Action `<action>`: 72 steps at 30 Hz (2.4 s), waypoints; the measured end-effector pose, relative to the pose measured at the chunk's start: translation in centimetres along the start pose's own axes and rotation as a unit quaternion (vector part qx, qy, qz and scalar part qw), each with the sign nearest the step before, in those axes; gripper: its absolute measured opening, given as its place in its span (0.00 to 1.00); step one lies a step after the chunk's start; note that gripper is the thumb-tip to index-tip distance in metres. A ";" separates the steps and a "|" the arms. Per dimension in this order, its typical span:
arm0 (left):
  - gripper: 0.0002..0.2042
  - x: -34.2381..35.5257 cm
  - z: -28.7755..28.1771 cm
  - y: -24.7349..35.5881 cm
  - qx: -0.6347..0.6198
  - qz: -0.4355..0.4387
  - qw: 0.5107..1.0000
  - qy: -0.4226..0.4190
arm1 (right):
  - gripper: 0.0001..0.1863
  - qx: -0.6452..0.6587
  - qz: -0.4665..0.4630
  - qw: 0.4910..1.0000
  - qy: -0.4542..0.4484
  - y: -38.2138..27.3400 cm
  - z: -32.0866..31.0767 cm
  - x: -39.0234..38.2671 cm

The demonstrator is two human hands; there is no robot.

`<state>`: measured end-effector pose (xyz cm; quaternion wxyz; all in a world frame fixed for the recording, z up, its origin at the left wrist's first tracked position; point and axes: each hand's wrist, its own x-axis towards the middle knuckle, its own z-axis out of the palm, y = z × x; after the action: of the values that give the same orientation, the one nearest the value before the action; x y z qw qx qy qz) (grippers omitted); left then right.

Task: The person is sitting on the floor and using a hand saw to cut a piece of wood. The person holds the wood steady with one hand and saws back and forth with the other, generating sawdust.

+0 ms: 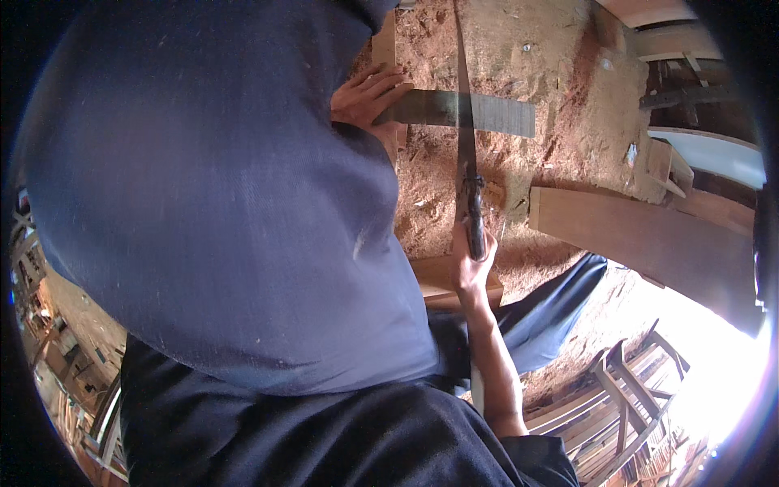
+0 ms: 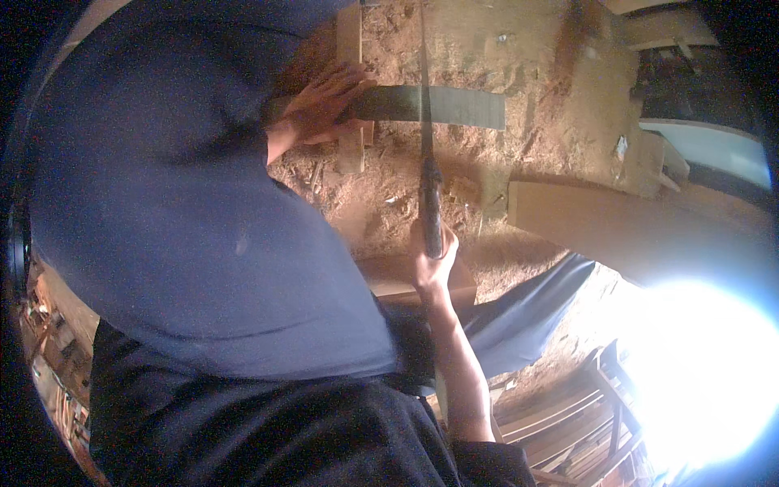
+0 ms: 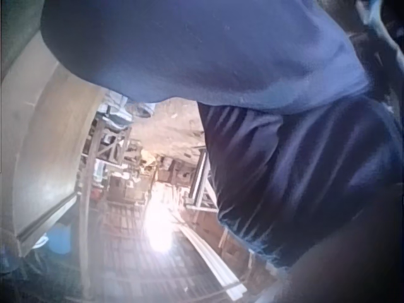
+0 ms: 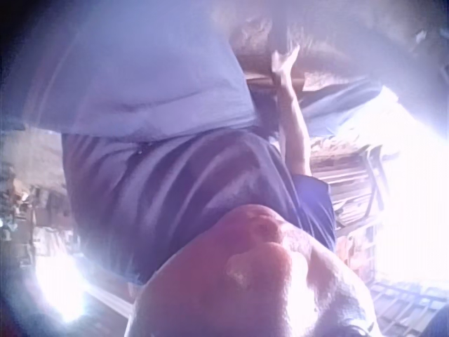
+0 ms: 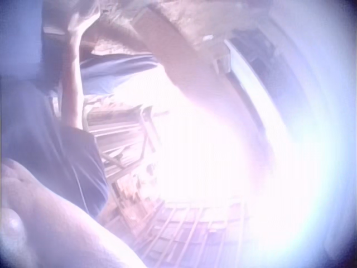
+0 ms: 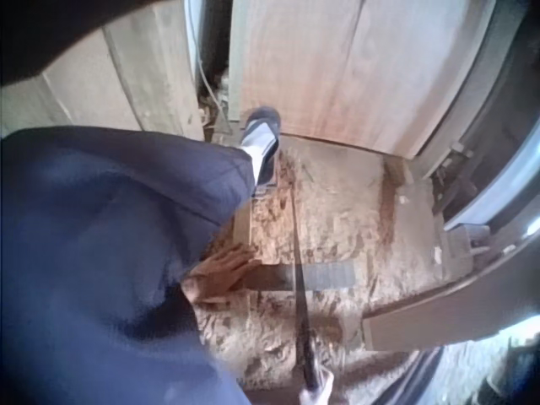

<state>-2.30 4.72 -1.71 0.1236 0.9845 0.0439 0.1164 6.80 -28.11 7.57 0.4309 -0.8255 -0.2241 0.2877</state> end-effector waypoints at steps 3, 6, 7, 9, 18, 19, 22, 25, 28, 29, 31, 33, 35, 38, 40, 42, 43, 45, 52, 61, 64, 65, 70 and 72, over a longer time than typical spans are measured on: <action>0.37 -0.1 0.8 0.0 0.004 -0.022 1.000 -0.018 | 0.12 -0.001 0.011 1.000 -0.006 -0.8 0.9 1.6; 0.37 0.2 0.9 -0.2 0.007 0.006 1.000 0.011 | 0.14 0.039 -0.012 0.999 -0.026 -3.1 1.9 6.3; 0.37 0.0 0.9 -0.3 0.001 0.006 1.000 0.013 | 0.14 0.074 0.013 0.996 -0.040 -3.9 2.0 7.2; 0.38 -0.4 0.9 -0.5 -0.011 0.007 1.000 0.016 | 0.14 0.092 0.016 0.994 -0.055 -5.0 2.1 7.6; 0.38 -0.4 1.6 -0.5 0.018 -0.012 1.000 0.000 | 0.12 0.012 -0.152 0.985 0.076 -2.4 2.8 4.3; 0.38 0.0 1.5 -0.4 0.012 -0.013 1.000 -0.004 | 0.13 0.104 -0.013 0.994 0.038 -2.7 3.0 5.8; 0.37 -0.5 1.2 -0.6 0.018 -0.029 0.999 -0.008 | 0.14 0.121 0.010 0.992 -0.023 -5.9 2.4 7.1; 0.36 0.3 1.0 -0.5 0.045 -0.027 0.998 0.021 | 0.10 -0.047 -0.138 0.988 0.056 1.6 2.0 2.4; 0.37 0.7 -0.1 -0.3 0.017 -0.017 1.000 0.016 | 0.09 0.001 -0.080 0.996 0.030 1.6 1.1 0.2; 0.36 0.5 -0.4 0.0 -0.007 -0.019 1.000 0.002 | 0.10 0.029 -0.057 0.998 0.025 0.6 1.6 0.9; 0.36 0.2 -0.7 0.2 -0.027 -0.024 0.999 -0.013 | 0.12 0.087 -0.022 0.996 0.011 -1.5 2.7 5.0; 0.37 0.0 -1.1 0.3 -0.023 -0.030 0.999 -0.018 | 0.11 0.103 0.005 0.994 -0.031 -3.0 2.5 7.9; 0.36 0.7 -0.9 0.4 -0.019 -0.021 0.999 -0.023 | 0.10 0.037 -0.004 0.999 -0.016 -4.0 1.5 7.2; 0.37 1.5 -0.2 0.3 0.000 -0.014 0.999 -0.038 | 0.09 0.005 0.004 1.000 0.000 -1.1 -0.1 1.9; 0.36 0.3 -1.0 0.1 0.028 -0.028 0.998 -0.050 | 0.11 0.014 0.026 0.999 -0.024 -1.1 -1.8 -1.6; 0.35 0.6 -1.0 0.6 0.035 -0.023 0.998 -0.047 | 0.13 0.033 0.070 0.997 -0.013 -1.8 -3.8 -3.6; 0.35 0.8 -1.4 0.6 0.031 -0.020 0.998 -0.048 | 0.12 0.042 0.097 0.994 -0.008 -1.6 -4.7 -4.0; 0.35 1.1 -2.0 0.9 0.023 -0.016 0.998 -0.051 | 0.12 0.036 0.075 0.997 0.002 -1.0 -5.7 -4.9; 0.36 2.1 -3.2 1.9 -0.035 -0.028 0.998 -0.041 | 0.12 0.070 -0.028 0.989 0.126 0.7 -4.6 -3.8; 0.37 -0.1 -1.5 4.8 -0.070 -0.114 0.991 0.022 | 0.09 0.115 0.032 0.982 0.146 3.3 -5.3 -3.3; 0.36 -1.8 -0.1 7.8 -0.119 -0.094 0.985 0.083 | 0.09 0.180 0.066 0.968 0.164 3.5 -5.0 -3.6; 0.36 -2.3 0.2 9.1 -0.145 -0.081 0.980 0.105 | 0.09 0.140 0.040 0.973 0.180 3.7 -5.1 -3.7; 0.20 -5.0 -0.6 16.3 -0.400 -0.076 0.904 -0.133 | 0.12 0.091 0.050 0.975 0.196 5.7 -4.4 -4.0; 0.17 -5.9 -0.6 17.9 -0.439 -0.063 0.872 -0.207 | 0.17 0.149 0.071 0.970 0.177 4.2 -4.4 -3.3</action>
<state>-7.09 -13.14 2.11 0.5566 0.8254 0.0238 -0.0912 7.85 -34.94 7.00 0.5604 -0.8036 -0.0393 0.1968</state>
